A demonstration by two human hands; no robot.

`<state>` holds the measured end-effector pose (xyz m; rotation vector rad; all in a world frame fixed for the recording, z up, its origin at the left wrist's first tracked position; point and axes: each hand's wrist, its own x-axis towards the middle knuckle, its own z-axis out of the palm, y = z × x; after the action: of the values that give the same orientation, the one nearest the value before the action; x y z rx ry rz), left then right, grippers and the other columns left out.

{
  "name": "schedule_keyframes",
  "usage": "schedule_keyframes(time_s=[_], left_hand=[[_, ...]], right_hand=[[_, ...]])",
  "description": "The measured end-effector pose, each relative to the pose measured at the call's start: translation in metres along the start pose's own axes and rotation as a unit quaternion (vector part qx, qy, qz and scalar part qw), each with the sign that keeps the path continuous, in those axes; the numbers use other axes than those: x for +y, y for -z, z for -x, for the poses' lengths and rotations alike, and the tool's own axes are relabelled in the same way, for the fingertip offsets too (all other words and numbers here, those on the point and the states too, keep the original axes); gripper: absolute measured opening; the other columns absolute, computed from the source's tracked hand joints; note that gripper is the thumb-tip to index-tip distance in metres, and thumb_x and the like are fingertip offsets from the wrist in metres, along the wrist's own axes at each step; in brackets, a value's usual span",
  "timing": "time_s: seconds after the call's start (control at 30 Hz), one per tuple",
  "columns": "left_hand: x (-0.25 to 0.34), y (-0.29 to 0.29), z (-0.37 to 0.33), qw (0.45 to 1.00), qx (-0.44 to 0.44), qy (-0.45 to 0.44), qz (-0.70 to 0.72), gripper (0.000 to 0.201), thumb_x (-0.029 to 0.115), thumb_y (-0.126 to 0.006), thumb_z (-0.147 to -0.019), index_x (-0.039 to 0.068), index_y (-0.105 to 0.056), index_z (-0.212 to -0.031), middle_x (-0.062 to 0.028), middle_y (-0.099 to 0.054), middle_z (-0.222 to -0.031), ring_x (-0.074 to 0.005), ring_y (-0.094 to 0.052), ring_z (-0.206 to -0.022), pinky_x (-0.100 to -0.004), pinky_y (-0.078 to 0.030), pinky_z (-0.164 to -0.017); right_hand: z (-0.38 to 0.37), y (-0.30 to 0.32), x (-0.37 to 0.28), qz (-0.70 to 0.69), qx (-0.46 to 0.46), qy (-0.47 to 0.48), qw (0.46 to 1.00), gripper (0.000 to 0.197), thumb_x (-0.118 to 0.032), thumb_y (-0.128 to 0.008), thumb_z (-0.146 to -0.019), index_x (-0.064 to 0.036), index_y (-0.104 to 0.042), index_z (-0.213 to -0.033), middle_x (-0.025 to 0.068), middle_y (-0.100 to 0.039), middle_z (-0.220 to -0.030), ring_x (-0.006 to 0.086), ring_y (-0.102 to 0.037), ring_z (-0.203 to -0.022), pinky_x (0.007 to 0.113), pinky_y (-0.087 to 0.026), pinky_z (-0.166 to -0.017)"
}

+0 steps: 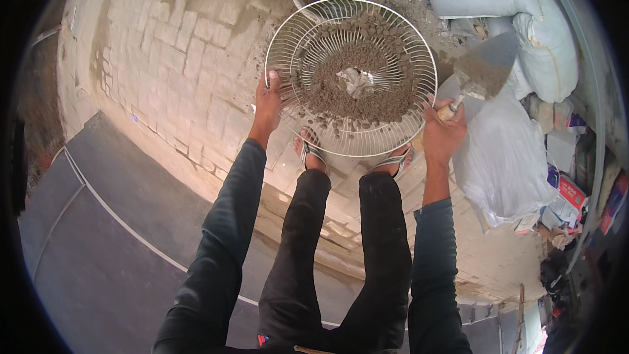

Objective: The person opens a bag of cement using a trowel, transfers the powder into a bucket, and then sifts dry cement through a metal fan cover.

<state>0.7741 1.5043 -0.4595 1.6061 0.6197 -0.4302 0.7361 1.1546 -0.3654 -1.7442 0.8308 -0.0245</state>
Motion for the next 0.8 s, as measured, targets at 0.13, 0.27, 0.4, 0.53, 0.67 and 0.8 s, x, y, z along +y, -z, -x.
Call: schedule_keyframes(time_s=[0.13,0.27,0.4,0.53,0.67,0.8], left_hand=[[0.015,-0.007,-0.011,0.994,-0.014,0.074,0.081,0.047,0.046,-0.047,-0.105,0.006,-0.055,-0.13,-0.0068,-0.065,-0.111,-0.0216,-0.066,-0.096,-0.0397,-0.056,-0.081],[0.003,-0.028,-0.004,0.999,0.015,-0.038,0.006,0.041,0.041,-0.051,-0.105,0.005,-0.063,-0.119,-0.0019,-0.065,-0.098,-0.0104,-0.059,-0.086,-0.0289,-0.051,-0.073],[0.037,-0.037,-0.002,0.997,0.0,0.052,0.056,0.039,0.039,-0.051,-0.106,0.006,-0.063,-0.122,-0.0031,-0.065,-0.1,-0.0124,-0.057,-0.094,-0.0301,-0.046,-0.084],[0.059,-0.012,-0.006,1.0,0.003,-0.001,0.019,0.039,0.038,-0.048,-0.107,0.006,-0.062,-0.123,-0.0058,-0.065,-0.106,-0.0156,-0.057,-0.099,-0.0321,-0.046,-0.09],[0.077,0.024,-0.008,0.998,-0.036,0.06,0.011,0.047,0.044,-0.045,-0.107,0.008,-0.052,-0.136,-0.0081,-0.061,-0.123,-0.0187,-0.057,-0.113,-0.0379,-0.052,-0.09],[0.094,0.007,0.017,0.991,-0.05,-0.053,-0.108,0.043,0.039,-0.045,-0.108,0.002,-0.054,-0.128,-0.0109,-0.063,-0.113,-0.0186,-0.055,-0.106,-0.0348,-0.044,-0.095]], right_hand=[[-0.004,0.016,-0.001,0.151,-0.079,0.105,0.98,0.027,0.007,-0.07,-0.081,0.0046,-0.053,-0.101,0.0106,-0.073,-0.093,0.0132,-0.067,-0.083,0.027,-0.054,-0.075],[-0.01,0.033,-0.014,-0.05,0.019,-0.019,0.998,0.028,0.015,-0.064,-0.081,0.0016,-0.048,-0.1,0.0246,-0.067,-0.112,0.0214,-0.068,-0.095,0.031,-0.058,-0.077],[0.002,0.044,-0.02,-0.015,-0.026,-0.009,1.0,0.033,0.017,-0.063,-0.08,0.0041,-0.046,-0.105,0.0238,-0.067,-0.113,0.0192,-0.066,-0.086,0.03,-0.058,-0.075],[-0.005,0.026,-0.011,-0.033,0.006,-0.011,0.999,0.029,0.016,-0.065,-0.079,0.0022,-0.049,-0.098,0.0214,-0.069,-0.108,0.016,-0.065,-0.085,0.029,-0.056,-0.073],[-0.005,-0.008,-0.002,0.058,-0.031,0.0,0.998,0.027,0.012,-0.069,-0.076,-0.0004,-0.052,-0.094,0.0176,-0.07,-0.102,0.0132,-0.063,-0.079,0.025,-0.052,-0.07],[-0.003,0.017,0.005,-0.02,0.022,-0.051,0.998,0.023,0.01,-0.07,-0.076,0.0004,-0.056,-0.093,0.0135,-0.071,-0.098,0.0094,-0.059,-0.079,0.024,-0.048,-0.069]])
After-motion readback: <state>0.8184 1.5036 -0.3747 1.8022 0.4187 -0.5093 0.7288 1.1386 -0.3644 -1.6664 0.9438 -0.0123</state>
